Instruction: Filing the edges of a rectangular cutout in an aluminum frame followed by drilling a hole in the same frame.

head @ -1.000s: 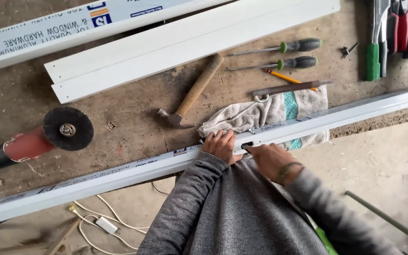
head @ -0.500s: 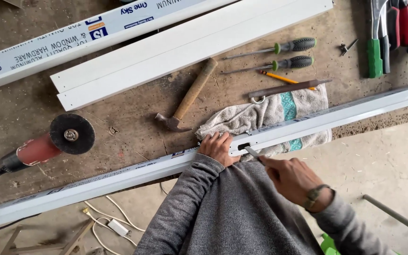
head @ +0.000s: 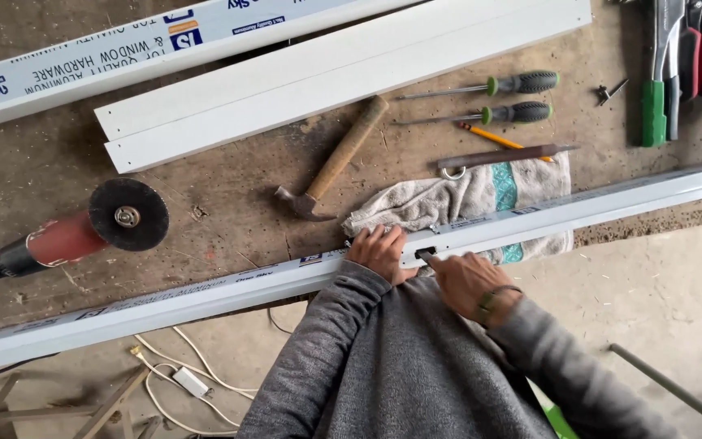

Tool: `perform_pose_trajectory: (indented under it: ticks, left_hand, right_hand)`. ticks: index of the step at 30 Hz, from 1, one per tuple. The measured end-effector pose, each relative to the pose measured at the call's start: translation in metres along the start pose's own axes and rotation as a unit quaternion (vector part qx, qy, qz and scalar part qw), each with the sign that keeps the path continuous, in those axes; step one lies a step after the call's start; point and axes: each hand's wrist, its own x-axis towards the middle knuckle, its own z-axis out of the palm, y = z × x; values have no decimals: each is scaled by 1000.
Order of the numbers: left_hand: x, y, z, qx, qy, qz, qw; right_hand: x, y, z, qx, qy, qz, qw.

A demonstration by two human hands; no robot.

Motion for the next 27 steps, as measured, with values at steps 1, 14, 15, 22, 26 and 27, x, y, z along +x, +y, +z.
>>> perform_pose_trajectory:
  ticks: [1,14,15,22,26,27]
  left_hand:
    - [2,-1,4,0,4,-3,1000]
    - [-1,-6,31,15,23,10,1000]
    - [-8,-11,39,31,34,5,999]
    - [-1,-3,11,4,35,5,999]
    - [-1,0,2,8,42,0,999]
    - [1,1,3,9,43,-1,999]
  right_hand:
    - [0,8,3,-5,1,-2,1000]
    - [4,-7,-11,-16,-37,40,998]
    - [8,-8,3,-17,-32,45,998]
    - [-7,30,-2,133,-7,-24,991]
    - [-2,37,15,193,1,-18,981]
    - [1,42,21,196,14,-14,980]
